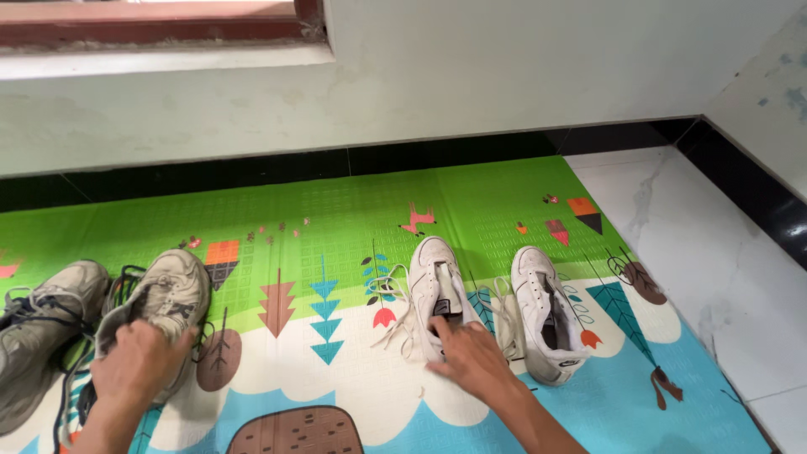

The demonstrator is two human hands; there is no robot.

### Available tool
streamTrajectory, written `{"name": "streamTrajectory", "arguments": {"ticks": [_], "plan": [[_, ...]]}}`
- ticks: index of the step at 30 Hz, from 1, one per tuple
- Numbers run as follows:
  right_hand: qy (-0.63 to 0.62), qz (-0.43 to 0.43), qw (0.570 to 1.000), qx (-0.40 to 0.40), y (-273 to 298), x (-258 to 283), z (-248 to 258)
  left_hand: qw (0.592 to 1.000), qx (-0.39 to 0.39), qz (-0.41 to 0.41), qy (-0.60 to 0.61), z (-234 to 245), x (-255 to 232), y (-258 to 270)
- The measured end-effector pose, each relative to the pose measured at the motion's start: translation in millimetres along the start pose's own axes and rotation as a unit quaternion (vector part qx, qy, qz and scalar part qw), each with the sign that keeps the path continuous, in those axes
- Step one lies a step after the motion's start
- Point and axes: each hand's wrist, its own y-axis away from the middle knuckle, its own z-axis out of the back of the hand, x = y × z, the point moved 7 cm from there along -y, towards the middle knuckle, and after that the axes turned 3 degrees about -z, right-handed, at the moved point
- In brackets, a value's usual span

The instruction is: The person sits on a floor mat and unlaces a white sneaker, then relaces it. They repeat the process with a second white sneaker, threading the laces through the eyelets and tying them. The person handles multiple pairs of shoes on the mat during the task.

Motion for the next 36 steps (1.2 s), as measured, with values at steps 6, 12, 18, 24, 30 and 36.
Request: {"name": "streamTrajectory", "arguments": {"ticks": [6,12,18,24,30,36], "plan": [[0.055,-0.022,0.998,-0.019,3,-36,-14,0.997,0.037,0.010,0.064,-40,-16,-4],[0.065,-0.083,0.994,-0.020,20,-76,-6,0.984,0.045,-0.127,0.118,-32,-129,47],[0.098,-0.149,0.984,-0.026,14,-61,13,0.960,0.039,-0.248,0.128,-5,-200,87],[0.067,-0.090,0.985,-0.129,-56,6,-24,0.925,-0.016,-0.352,0.139,9,-226,103],[0.045,-0.062,0.997,-0.013,-111,6,-114,0.914,-0.019,-0.376,0.151,12,-229,110],[0.104,-0.150,0.981,0.071,-103,-76,-137,0.883,-0.067,-0.419,0.200,28,-244,125]]}}
